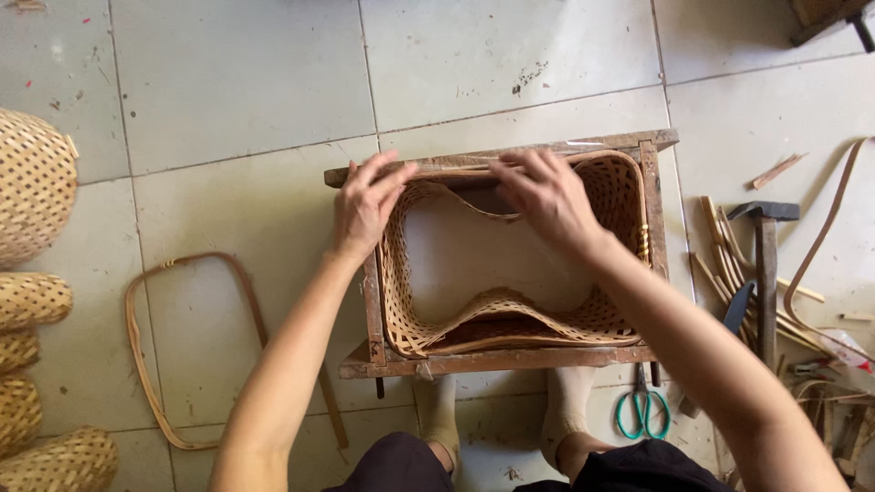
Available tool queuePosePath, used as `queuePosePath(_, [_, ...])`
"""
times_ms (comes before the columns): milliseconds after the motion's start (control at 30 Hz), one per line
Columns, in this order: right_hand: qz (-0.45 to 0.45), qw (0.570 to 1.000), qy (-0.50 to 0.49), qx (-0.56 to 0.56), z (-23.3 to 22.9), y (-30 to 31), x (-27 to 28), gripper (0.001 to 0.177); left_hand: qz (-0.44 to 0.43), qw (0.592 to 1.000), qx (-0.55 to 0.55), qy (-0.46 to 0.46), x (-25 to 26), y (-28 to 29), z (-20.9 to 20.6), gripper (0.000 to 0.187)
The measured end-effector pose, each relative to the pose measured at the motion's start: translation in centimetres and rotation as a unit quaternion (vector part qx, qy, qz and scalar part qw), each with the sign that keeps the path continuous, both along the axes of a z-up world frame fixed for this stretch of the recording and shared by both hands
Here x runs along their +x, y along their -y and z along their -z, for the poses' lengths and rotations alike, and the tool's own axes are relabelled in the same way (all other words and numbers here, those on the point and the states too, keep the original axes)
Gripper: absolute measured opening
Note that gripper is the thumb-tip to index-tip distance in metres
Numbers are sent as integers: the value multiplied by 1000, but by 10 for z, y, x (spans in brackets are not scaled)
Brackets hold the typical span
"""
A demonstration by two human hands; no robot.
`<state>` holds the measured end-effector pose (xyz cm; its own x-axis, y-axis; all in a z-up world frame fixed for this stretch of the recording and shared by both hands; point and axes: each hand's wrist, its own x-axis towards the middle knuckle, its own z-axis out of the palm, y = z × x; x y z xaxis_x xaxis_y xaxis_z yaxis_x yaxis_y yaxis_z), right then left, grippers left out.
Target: The person weaves a rectangular basket by hand, fitting a bamboo strip along the rim, securing it with a hammer, and trimming excess with scissors. The person continues to weave additional strips into the basket structure.
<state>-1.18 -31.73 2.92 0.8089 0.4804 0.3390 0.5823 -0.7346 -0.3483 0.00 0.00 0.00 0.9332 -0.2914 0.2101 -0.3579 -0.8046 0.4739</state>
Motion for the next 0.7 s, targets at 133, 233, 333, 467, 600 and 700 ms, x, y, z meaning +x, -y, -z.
queuePosePath(133, [-14,1000,-10,-21,4,10,19,23,17,995,50,83,-1,0,4,37])
queuePosePath(233, [-33,999,-26,-21,4,8,21,22,13,994,67,84,-1,-2,2,39])
queuePosePath(333, [-45,999,-24,-14,1,12,18,24,16,993,83,87,-3,-1,-1,39])
queuePosePath(467, [-53,998,-13,-36,3,13,16,26,27,989,97,112,-1,0,2,37])
queuePosePath(600, [-55,998,-10,-40,7,12,18,26,30,988,90,125,0,4,4,37])
queuePosePath(700, [-44,998,-17,-30,15,10,19,22,31,991,94,94,-3,-1,4,37])
